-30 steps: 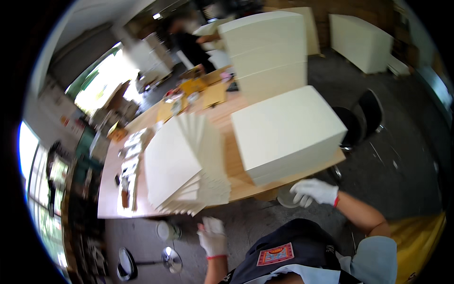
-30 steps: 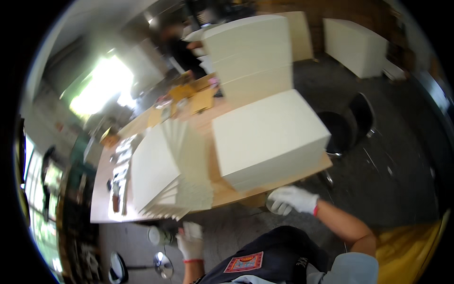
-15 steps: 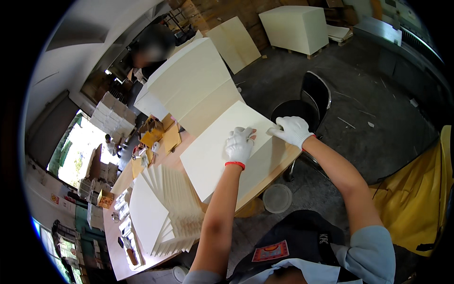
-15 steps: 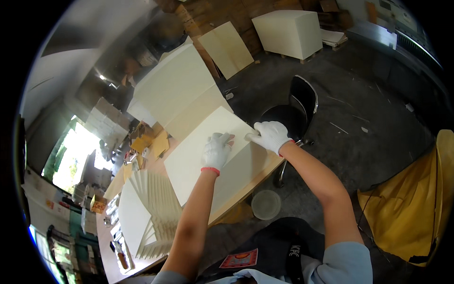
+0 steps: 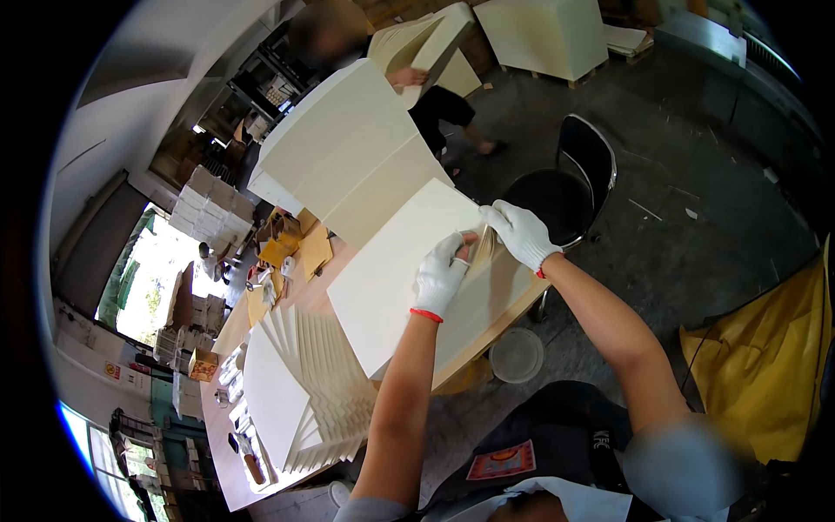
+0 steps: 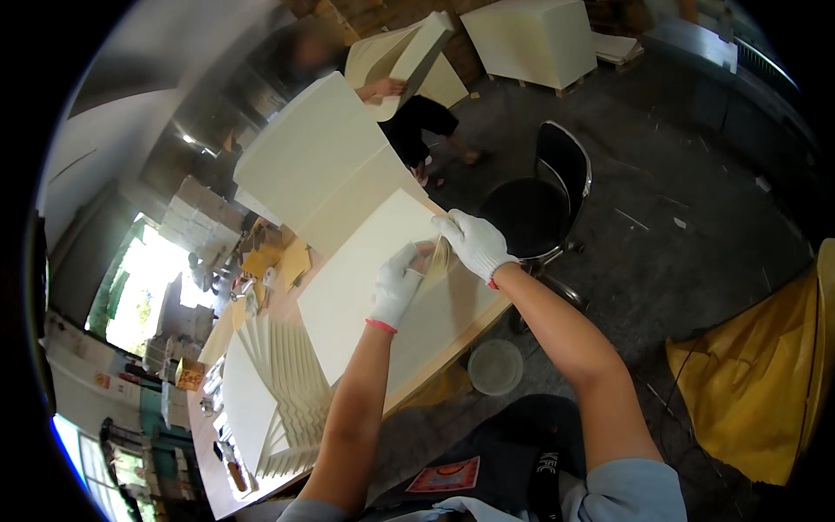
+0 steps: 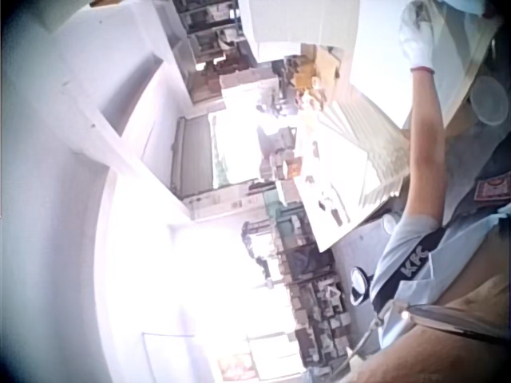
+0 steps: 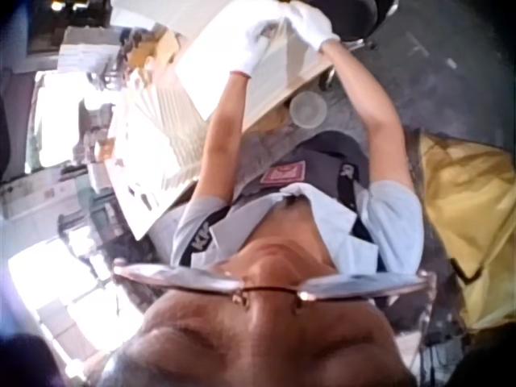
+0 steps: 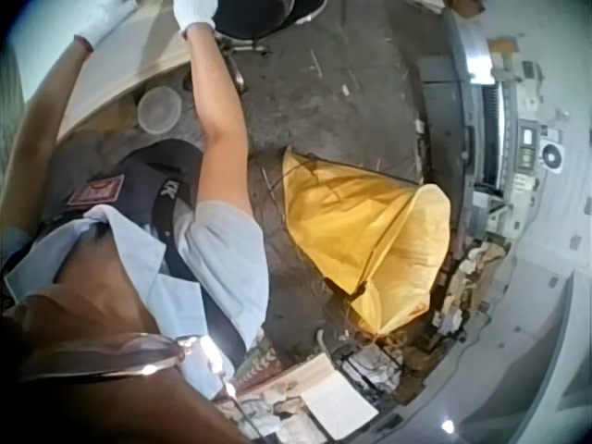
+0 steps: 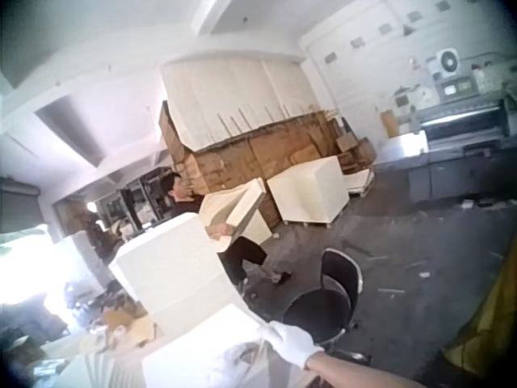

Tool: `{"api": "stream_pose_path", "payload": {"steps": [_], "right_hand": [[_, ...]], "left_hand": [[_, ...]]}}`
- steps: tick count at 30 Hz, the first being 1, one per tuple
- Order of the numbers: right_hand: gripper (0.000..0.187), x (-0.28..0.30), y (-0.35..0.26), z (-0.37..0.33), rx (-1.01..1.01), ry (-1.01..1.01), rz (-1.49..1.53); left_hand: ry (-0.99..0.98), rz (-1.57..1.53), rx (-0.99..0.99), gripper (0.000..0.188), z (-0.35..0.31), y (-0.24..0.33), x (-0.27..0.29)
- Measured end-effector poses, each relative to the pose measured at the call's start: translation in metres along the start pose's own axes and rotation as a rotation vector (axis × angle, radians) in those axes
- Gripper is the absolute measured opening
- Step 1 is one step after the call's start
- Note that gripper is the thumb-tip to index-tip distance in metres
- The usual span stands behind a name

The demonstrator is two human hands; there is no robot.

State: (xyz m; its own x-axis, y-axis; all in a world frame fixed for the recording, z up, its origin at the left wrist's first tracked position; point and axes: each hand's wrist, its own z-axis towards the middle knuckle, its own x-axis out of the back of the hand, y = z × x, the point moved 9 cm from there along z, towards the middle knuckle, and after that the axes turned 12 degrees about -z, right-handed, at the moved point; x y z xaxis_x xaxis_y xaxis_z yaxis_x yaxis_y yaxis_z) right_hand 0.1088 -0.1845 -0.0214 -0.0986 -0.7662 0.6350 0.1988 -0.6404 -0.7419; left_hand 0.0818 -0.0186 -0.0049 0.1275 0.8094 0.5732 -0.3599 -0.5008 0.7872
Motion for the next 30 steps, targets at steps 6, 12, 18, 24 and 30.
{"api": "stream_pose_path", "payload": {"steps": [6, 12, 18, 24, 30], "right_hand": [[0.054, 0.000, 0.004, -0.004, 0.009, 0.073, 0.027], [0.054, -0.004, 0.005, -0.006, 0.024, 0.049, 0.018], [0.056, -0.001, 0.005, -0.006, 0.053, 0.191, -0.130], [0.057, -0.010, 0.013, -0.004, 0.052, 0.183, -0.144], [0.048, -0.004, 0.008, -0.007, 0.062, 0.194, -0.075]], "left_hand": [[0.028, -0.038, 0.002, 0.035, 0.000, -0.004, -0.003], [0.077, -0.094, 0.015, 0.035, -0.003, 0.000, 0.001], [0.045, 0.071, -0.016, 0.037, -0.005, 0.013, 0.000], [0.011, 0.157, 0.083, 0.041, -0.005, 0.009, -0.004], [-0.009, 0.129, 0.122, 0.038, -0.005, 0.008, -0.004]]}}
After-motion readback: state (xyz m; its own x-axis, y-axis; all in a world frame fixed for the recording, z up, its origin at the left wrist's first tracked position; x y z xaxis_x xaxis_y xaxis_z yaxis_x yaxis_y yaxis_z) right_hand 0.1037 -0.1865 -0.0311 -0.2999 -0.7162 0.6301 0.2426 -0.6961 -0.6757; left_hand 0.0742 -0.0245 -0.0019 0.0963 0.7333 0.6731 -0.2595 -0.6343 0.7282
